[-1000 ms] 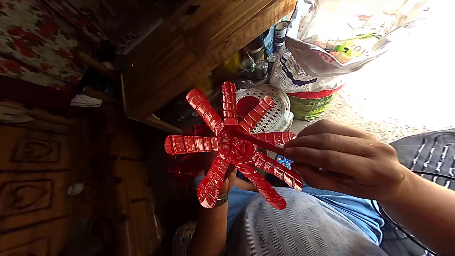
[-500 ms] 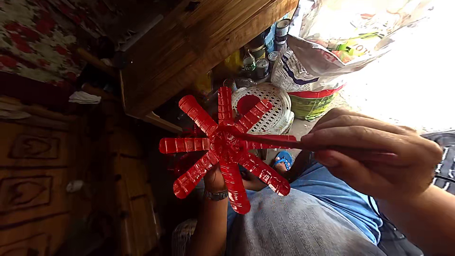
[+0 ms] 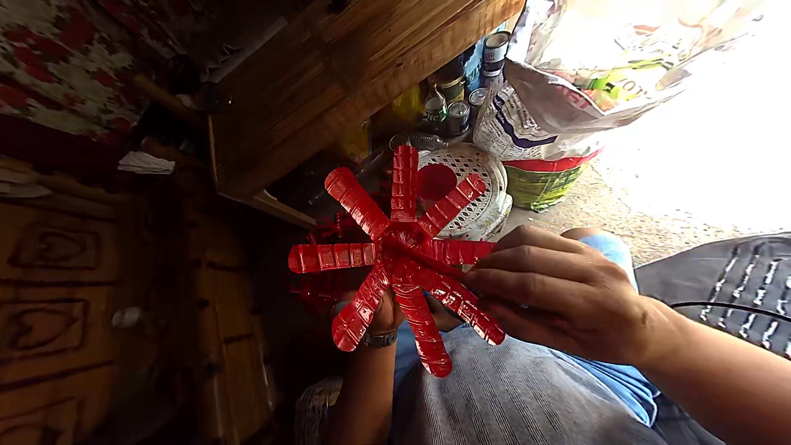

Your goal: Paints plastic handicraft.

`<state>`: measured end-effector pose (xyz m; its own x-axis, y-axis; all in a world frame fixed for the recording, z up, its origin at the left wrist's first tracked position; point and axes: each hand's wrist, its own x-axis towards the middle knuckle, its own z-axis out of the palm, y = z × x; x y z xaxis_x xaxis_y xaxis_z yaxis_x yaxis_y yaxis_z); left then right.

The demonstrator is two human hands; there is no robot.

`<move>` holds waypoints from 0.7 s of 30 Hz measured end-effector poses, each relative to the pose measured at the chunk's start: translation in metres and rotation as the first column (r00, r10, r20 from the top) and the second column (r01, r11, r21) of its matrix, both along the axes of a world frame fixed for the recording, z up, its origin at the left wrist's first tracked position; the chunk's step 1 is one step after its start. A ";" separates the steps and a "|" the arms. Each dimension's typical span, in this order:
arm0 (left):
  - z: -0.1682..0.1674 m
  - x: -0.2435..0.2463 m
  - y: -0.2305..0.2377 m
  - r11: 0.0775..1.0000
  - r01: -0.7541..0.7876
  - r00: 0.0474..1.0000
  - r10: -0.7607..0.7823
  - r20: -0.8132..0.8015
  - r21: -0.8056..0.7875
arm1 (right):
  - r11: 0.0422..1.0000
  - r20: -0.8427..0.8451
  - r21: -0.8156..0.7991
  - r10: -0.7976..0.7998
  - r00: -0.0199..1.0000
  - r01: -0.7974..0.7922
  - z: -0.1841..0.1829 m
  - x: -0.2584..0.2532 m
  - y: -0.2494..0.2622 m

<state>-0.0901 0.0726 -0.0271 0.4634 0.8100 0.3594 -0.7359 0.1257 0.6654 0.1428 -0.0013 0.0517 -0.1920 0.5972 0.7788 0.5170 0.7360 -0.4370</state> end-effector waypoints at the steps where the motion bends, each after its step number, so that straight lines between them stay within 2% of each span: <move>1: 0.002 0.000 -0.001 0.999 -0.018 1.000 0.018 -0.022 0.030 | 1.000 -0.009 -0.001 0.002 1.000 -0.002 -0.001 0.001 -0.001; 3: 0.012 0.000 -0.003 1.000 -0.031 0.998 0.031 -0.050 0.006 | 1.000 -0.041 -0.010 0.002 0.999 -0.002 0.000 0.003 -0.003; 6: 0.014 0.005 -0.004 0.998 -0.058 0.998 0.058 0.015 -0.022 | 0.999 -0.134 -0.036 -0.007 0.991 0.002 0.000 0.008 -0.006; 9: 0.004 0.002 0.003 1.000 0.007 0.989 -0.008 0.146 0.003 | 0.998 -0.243 -0.063 -0.037 0.969 0.023 -0.003 0.016 -0.009; 12: -0.004 -0.003 0.008 0.998 -0.036 0.986 0.044 0.163 -0.053 | 0.994 -0.362 -0.083 -0.094 0.928 0.068 -0.006 0.027 -0.011; 14: -0.012 -0.008 0.012 0.980 -0.127 0.986 0.141 0.084 -0.156 | 0.990 -0.439 -0.097 -0.131 0.889 0.098 -0.007 0.035 -0.007; 15: -0.022 -0.011 0.015 0.942 -0.252 0.966 0.259 0.000 -0.223 | 0.988 -0.478 -0.104 -0.147 0.866 0.110 -0.007 0.039 -0.004; 16: -0.039 -0.015 0.021 0.895 -0.385 0.923 0.369 -0.112 -0.225 | 0.986 -0.514 -0.113 -0.161 0.843 0.120 -0.007 0.043 -0.001; 17: -0.058 -0.022 0.029 0.878 -0.445 0.891 0.414 -0.185 -0.176 | 0.985 -0.548 -0.119 -0.173 0.819 0.128 -0.008 0.046 0.002; 18: -0.072 -0.029 0.034 0.900 -0.403 0.912 0.381 -0.151 -0.166 | 0.981 -0.576 -0.129 -0.192 0.795 0.144 -0.009 0.050 0.004; 19: -0.068 -0.027 0.035 0.915 -0.318 0.948 0.313 -0.061 -0.248 | 0.978 -0.598 -0.138 -0.209 0.774 0.157 -0.010 0.052 0.007; 21: -0.036 -0.014 0.029 0.910 -0.077 0.970 0.163 0.180 -0.407 | 0.975 -0.638 -0.155 -0.224 0.737 0.162 -0.013 0.056 0.012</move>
